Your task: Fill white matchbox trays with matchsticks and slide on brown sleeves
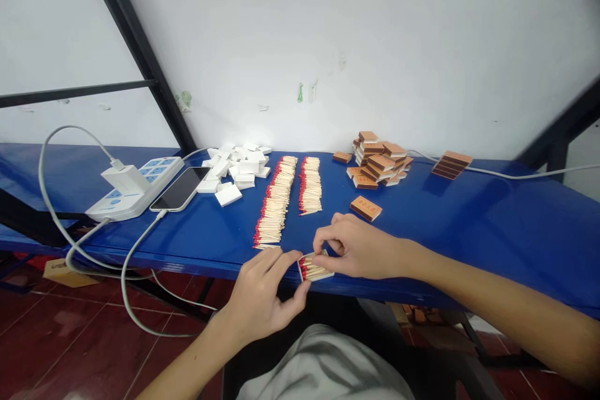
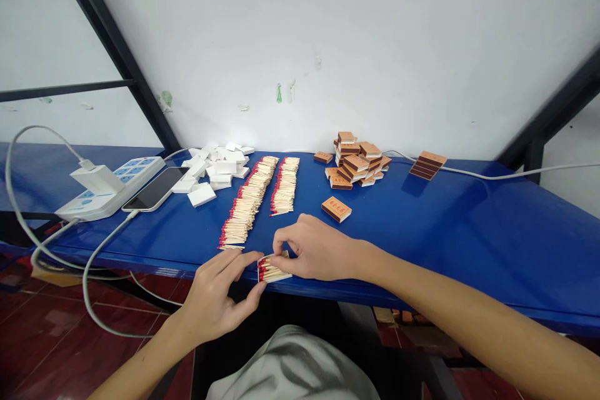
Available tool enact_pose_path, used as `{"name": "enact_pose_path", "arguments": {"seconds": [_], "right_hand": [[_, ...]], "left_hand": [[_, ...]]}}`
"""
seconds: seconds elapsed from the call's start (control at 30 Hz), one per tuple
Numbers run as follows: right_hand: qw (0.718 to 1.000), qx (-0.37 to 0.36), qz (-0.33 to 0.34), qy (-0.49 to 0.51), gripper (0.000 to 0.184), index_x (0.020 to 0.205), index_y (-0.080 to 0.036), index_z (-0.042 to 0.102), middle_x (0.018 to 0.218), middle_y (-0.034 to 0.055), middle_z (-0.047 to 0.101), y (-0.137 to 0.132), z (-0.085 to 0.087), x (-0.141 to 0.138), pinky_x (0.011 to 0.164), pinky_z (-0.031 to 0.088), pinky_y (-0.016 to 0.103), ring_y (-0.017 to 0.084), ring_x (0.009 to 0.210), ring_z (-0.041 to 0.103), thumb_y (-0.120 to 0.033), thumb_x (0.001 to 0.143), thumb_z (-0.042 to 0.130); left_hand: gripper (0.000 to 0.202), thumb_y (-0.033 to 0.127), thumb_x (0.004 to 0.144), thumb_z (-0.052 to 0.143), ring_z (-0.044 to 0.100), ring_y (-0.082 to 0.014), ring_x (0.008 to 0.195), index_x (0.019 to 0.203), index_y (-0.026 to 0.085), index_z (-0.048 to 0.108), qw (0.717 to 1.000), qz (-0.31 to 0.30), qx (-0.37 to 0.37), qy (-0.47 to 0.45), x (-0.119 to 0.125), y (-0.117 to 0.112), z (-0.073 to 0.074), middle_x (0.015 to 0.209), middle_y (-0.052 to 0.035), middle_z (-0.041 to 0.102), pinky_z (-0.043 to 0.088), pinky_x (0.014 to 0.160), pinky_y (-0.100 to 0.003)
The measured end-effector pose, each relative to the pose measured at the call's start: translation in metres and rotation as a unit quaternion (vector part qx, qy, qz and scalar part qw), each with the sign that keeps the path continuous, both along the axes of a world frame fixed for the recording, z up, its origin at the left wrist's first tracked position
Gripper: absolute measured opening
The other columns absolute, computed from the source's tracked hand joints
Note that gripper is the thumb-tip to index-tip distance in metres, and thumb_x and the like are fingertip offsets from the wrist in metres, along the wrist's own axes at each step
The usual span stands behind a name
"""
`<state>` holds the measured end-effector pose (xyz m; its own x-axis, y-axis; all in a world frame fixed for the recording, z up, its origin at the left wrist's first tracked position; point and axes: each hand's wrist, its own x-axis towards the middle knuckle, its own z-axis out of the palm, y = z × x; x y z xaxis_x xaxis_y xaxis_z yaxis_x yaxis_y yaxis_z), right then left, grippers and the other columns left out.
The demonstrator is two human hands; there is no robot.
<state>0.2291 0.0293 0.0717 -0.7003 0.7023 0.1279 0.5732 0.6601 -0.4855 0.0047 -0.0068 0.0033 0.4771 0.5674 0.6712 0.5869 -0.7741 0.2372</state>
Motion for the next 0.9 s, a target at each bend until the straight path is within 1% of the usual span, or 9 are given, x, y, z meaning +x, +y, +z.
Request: {"name": "enact_pose_path", "arguments": {"seconds": [0.07, 0.17, 0.23, 0.33, 0.4, 0.5, 0.67, 0.8, 0.9], "right_hand": [[1.000, -0.018, -0.003, 0.009, 0.016, 0.078, -0.017, 0.067, 0.052, -0.0067, 0.047, 0.002, -0.001, 0.002, 0.058, 0.031, 0.024, 0.009, 0.053, 0.045, -0.030, 0.089, 0.066], [0.999, -0.028, 0.028, 0.012, 0.014, 0.078, -0.017, 0.067, 0.055, -0.0065, 0.048, 0.006, -0.003, 0.005, 0.055, 0.032, 0.023, 0.008, 0.051, 0.042, -0.025, 0.089, 0.064], [0.998, -0.010, 0.054, 0.021, 0.013, 0.079, -0.016, 0.068, 0.066, -0.0029, 0.054, 0.008, -0.004, 0.006, 0.058, 0.035, 0.023, 0.009, 0.059, 0.048, -0.023, 0.090, 0.063], [0.997, -0.002, 0.069, 0.046, 0.012, 0.084, -0.016, 0.069, 0.083, 0.0025, 0.062, 0.010, -0.007, 0.006, 0.066, 0.041, 0.024, 0.012, 0.071, 0.055, -0.024, 0.091, 0.063], [0.996, -0.020, 0.064, 0.058, 0.010, 0.086, -0.016, 0.068, 0.081, 0.0017, 0.063, 0.011, -0.008, 0.006, 0.065, 0.042, 0.024, 0.012, 0.069, 0.056, -0.024, 0.091, 0.064], [0.995, -0.032, 0.056, 0.071, 0.009, 0.087, -0.016, 0.066, 0.075, -0.0007, 0.062, 0.011, -0.010, 0.005, 0.061, 0.041, 0.022, 0.010, 0.063, 0.053, -0.024, 0.090, 0.064], [0.993, -0.005, 0.078, 0.084, 0.006, 0.087, -0.016, 0.064, 0.077, 0.0003, 0.061, 0.009, -0.009, 0.004, 0.062, 0.042, 0.023, 0.011, 0.066, 0.051, -0.020, 0.090, 0.060], [0.989, 0.009, 0.121, 0.083, 0.002, 0.087, -0.016, 0.062, 0.083, 0.0027, 0.063, 0.007, -0.007, 0.005, 0.070, 0.045, 0.026, 0.013, 0.074, 0.056, -0.015, 0.086, 0.061], [0.989, 0.026, 0.123, 0.077, 0.003, 0.087, -0.016, 0.062, 0.085, 0.0036, 0.063, 0.007, -0.009, 0.005, 0.072, 0.045, 0.027, 0.014, 0.076, 0.056, -0.015, 0.084, 0.062]], "left_hand": [[0.028, 0.025, 0.087, 0.061, 0.063, -0.0191, 0.075, 0.113, 0.015, 0.062, 1.000, 0.001, 0.000, 0.002, 0.000, 0.000, -0.001, 0.085, -0.0066, 0.066, 0.053, 0.068, -0.031], [0.027, 0.026, 0.087, 0.061, 0.062, -0.0187, 0.075, 0.112, 0.015, 0.063, 1.000, 0.004, 0.002, -0.002, 0.000, -0.001, -0.001, 0.084, -0.0060, 0.064, 0.054, 0.068, -0.030], [0.028, 0.026, 0.087, 0.062, 0.062, -0.0190, 0.077, 0.112, 0.014, 0.064, 1.000, 0.008, 0.007, -0.014, 0.000, -0.001, -0.002, 0.086, -0.0073, 0.063, 0.054, 0.069, -0.030], [0.031, 0.023, 0.087, 0.062, 0.063, -0.0210, 0.090, 0.117, 0.014, 0.063, 0.999, 0.004, 0.016, -0.028, 0.000, 0.000, -0.002, 0.100, -0.0114, 0.064, 0.055, 0.079, -0.033], [0.033, 0.021, 0.088, 0.063, 0.064, -0.0213, 0.096, 0.120, 0.016, 0.061, 1.000, -0.007, 0.014, -0.024, -0.001, 0.001, -0.002, 0.107, -0.0114, 0.066, 0.054, 0.085, -0.034], [0.031, 0.020, 0.089, 0.063, 0.065, -0.0196, 0.094, 0.119, 0.018, 0.060, 1.000, -0.022, 0.001, -0.021, -0.001, 0.002, -0.001, 0.105, -0.0082, 0.069, 0.053, 0.086, -0.033], [0.022, 0.020, 0.090, 0.062, 0.065, -0.0192, 0.091, 0.112, 0.019, 0.059, 0.999, -0.033, -0.006, -0.018, -0.001, 0.002, 0.001, 0.103, -0.0072, 0.070, 0.052, 0.084, -0.033], [0.022, 0.019, 0.091, 0.062, 0.063, -0.0189, 0.091, 0.113, 0.019, 0.060, 0.999, -0.041, -0.004, -0.011, -0.003, 0.002, 0.000, 0.104, -0.0076, 0.068, 0.051, 0.083, -0.033], [0.022, 0.019, 0.092, 0.062, 0.063, -0.0189, 0.093, 0.114, 0.020, 0.061, 0.999, -0.044, -0.008, 0.002, -0.004, 0.002, -0.002, 0.108, -0.0081, 0.067, 0.051, 0.083, -0.033]]}}
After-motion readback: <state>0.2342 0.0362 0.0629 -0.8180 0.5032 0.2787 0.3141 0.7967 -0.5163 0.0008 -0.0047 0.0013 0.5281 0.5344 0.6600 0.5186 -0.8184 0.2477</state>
